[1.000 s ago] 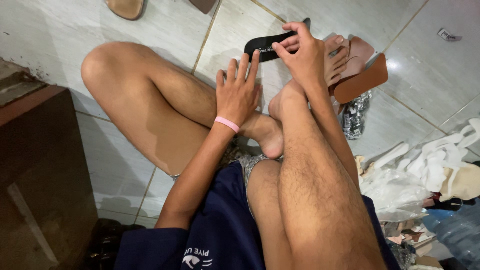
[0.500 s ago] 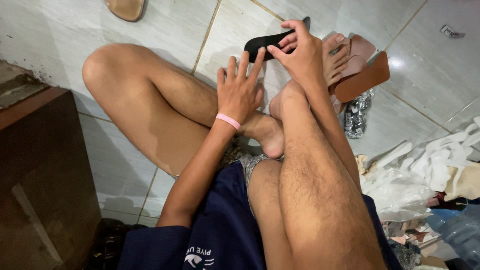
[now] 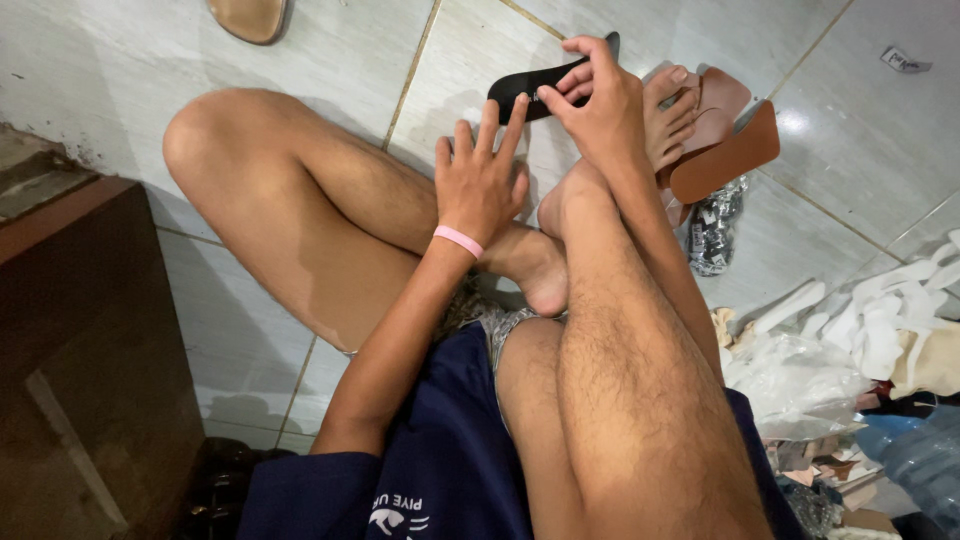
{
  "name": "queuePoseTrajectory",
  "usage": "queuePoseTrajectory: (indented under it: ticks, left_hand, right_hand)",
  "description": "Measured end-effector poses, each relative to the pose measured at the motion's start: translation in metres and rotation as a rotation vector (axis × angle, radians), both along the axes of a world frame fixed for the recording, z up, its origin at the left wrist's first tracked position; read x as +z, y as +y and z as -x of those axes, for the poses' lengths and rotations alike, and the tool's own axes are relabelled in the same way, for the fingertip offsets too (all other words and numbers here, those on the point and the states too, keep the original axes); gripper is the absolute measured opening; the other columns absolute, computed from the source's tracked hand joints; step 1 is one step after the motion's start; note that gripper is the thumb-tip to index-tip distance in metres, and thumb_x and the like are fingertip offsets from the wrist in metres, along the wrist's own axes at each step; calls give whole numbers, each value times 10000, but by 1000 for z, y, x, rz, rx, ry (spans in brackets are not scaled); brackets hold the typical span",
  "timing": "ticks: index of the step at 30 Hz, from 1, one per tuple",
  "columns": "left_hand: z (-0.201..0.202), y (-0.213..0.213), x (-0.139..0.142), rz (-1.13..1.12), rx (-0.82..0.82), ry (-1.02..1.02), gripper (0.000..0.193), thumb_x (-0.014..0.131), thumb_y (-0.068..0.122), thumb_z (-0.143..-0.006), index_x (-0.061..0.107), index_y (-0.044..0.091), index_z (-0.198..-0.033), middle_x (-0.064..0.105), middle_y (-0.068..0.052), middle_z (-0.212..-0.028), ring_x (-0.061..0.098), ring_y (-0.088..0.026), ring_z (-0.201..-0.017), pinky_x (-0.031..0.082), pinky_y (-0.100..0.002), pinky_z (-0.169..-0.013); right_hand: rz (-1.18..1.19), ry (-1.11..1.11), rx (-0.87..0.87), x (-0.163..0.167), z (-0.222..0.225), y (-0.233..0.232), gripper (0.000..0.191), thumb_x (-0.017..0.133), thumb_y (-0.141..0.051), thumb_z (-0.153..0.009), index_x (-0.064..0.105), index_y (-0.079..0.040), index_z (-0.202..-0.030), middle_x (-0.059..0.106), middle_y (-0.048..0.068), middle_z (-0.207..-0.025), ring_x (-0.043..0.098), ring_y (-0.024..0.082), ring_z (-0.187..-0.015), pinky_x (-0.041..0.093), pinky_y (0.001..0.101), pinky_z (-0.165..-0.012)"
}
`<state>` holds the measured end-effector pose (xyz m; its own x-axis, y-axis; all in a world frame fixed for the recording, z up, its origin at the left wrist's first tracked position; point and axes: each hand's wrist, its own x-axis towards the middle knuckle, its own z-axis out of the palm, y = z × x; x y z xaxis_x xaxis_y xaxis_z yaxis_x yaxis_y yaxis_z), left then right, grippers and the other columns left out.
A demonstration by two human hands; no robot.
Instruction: The person sits on the floor and applies adhesive labels to shoe insoles. They peel backing from the labels, position them on black and brown insoles, and smooth them down. The person handles several insoles one at a time and places them on the floor after labeling.
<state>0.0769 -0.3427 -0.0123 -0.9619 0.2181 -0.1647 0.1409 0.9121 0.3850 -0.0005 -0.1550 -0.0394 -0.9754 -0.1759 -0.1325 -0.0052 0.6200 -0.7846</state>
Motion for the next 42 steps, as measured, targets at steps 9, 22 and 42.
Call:
queuePoseTrajectory:
  ticks: [9,22,42]
  left_hand:
    - [-18,-32,9,-267,7,4,563,698,261,-942,503,39,-1421,539,-194,-1396,589,-335,-1132,485,-437,-993]
    - [-39,-32,-3,-21,-117,59,581,597,222,-968,474,6,-1493,454,-165,-1576,469,-283,-1443,431,-462,-1131]
    - [-51,-28,-5,109,-108,-84,822,676,343,-907,340,18,-1583,321,-163,-1653,349,-277,-1516,395,-538,-1136]
  right_hand:
    - [-25,63,-120,3,-16,-1,385,779,-51,-1014,572,-63,-1339,758,76,-992,768,159,-849,614,289,-741]
    - [25,13,-68,-3,-29,-11,471,846,-97,-972,576,-69,-1358,795,72,-1000,771,143,-841,608,277,-748]
    - [-49,3,-10,-5,-37,-19,560,887,-116,-935,543,-55,-1373,778,57,-874,756,135,-729,585,266,-642]
